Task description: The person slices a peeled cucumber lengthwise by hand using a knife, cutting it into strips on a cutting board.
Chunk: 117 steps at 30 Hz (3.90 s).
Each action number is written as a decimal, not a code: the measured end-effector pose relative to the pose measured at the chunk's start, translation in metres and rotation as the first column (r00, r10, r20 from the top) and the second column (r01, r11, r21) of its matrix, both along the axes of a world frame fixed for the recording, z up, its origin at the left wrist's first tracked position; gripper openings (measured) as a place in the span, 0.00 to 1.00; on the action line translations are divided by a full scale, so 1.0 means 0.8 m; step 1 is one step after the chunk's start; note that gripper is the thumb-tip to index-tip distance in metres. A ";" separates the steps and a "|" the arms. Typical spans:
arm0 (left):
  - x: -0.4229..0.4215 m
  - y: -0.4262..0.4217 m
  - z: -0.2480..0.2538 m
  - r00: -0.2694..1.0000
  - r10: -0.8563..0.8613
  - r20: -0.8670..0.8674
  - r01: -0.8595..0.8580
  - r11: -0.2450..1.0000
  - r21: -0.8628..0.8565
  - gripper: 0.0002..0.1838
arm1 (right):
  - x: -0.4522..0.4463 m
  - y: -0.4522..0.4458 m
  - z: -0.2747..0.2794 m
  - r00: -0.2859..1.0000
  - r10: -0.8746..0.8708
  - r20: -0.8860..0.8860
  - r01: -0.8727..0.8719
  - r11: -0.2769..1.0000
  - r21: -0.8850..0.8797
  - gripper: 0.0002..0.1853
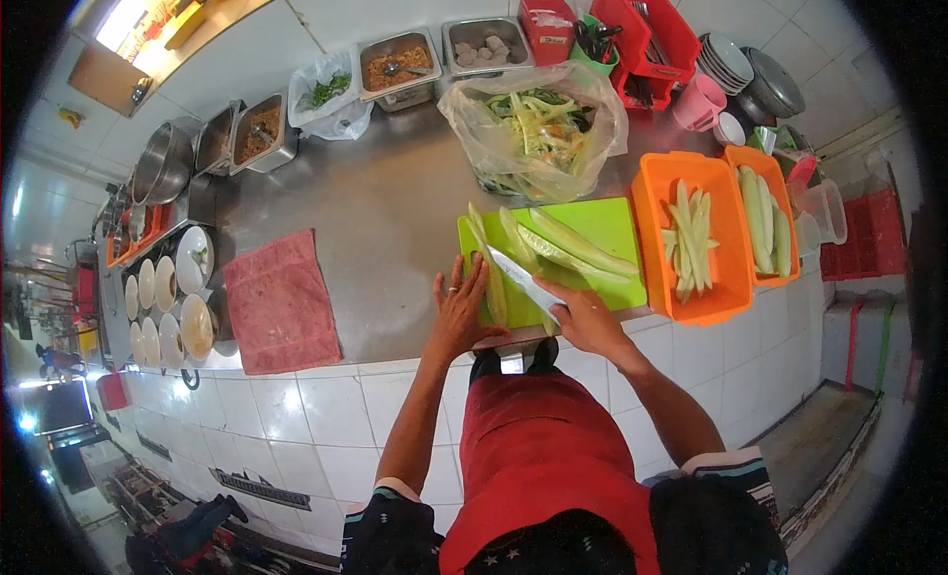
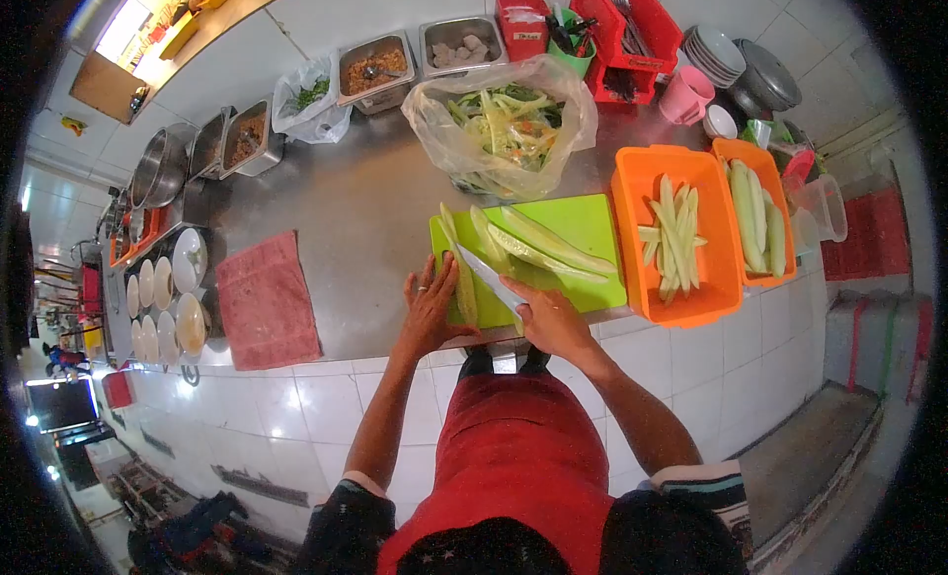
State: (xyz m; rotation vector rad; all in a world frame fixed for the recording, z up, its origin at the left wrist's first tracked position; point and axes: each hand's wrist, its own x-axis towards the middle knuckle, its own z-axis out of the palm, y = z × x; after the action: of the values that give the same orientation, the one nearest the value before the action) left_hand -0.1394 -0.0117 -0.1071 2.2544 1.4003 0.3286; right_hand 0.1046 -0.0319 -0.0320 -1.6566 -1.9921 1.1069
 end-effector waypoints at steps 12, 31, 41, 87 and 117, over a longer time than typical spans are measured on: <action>0.006 -0.006 -0.008 0.999 0.041 -0.033 -0.038 0.996 0.079 0.66 | 0.005 -0.017 0.029 0.997 -0.042 -0.064 0.026 0.971 -0.237 0.29; 0.009 -0.009 -0.005 0.995 0.060 -0.080 -0.052 0.993 0.108 0.65 | 0.019 -0.065 0.032 0.998 -0.034 -0.045 0.020 0.959 -0.282 0.28; 0.009 -0.004 0.002 0.992 0.041 -0.118 -0.027 0.993 0.116 0.67 | 0.028 -0.091 0.036 0.997 0.034 0.072 -0.011 0.954 -0.300 0.28; -0.004 0.090 0.033 0.806 -0.529 -0.264 0.588 0.765 0.264 0.10 | 0.055 -0.129 -0.010 0.999 -0.026 -0.034 0.014 0.952 -0.305 0.28; 0.052 0.029 -0.012 0.845 0.472 0.251 -0.516 0.842 0.155 0.28 | 0.102 -0.119 0.111 0.926 -0.330 -0.183 0.343 0.938 0.042 0.26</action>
State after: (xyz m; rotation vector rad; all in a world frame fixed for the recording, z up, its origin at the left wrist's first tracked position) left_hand -0.0977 0.0111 -0.1169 1.9047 1.8981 0.8988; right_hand 0.1863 -0.1273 0.0568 -1.7178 -1.5474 0.9977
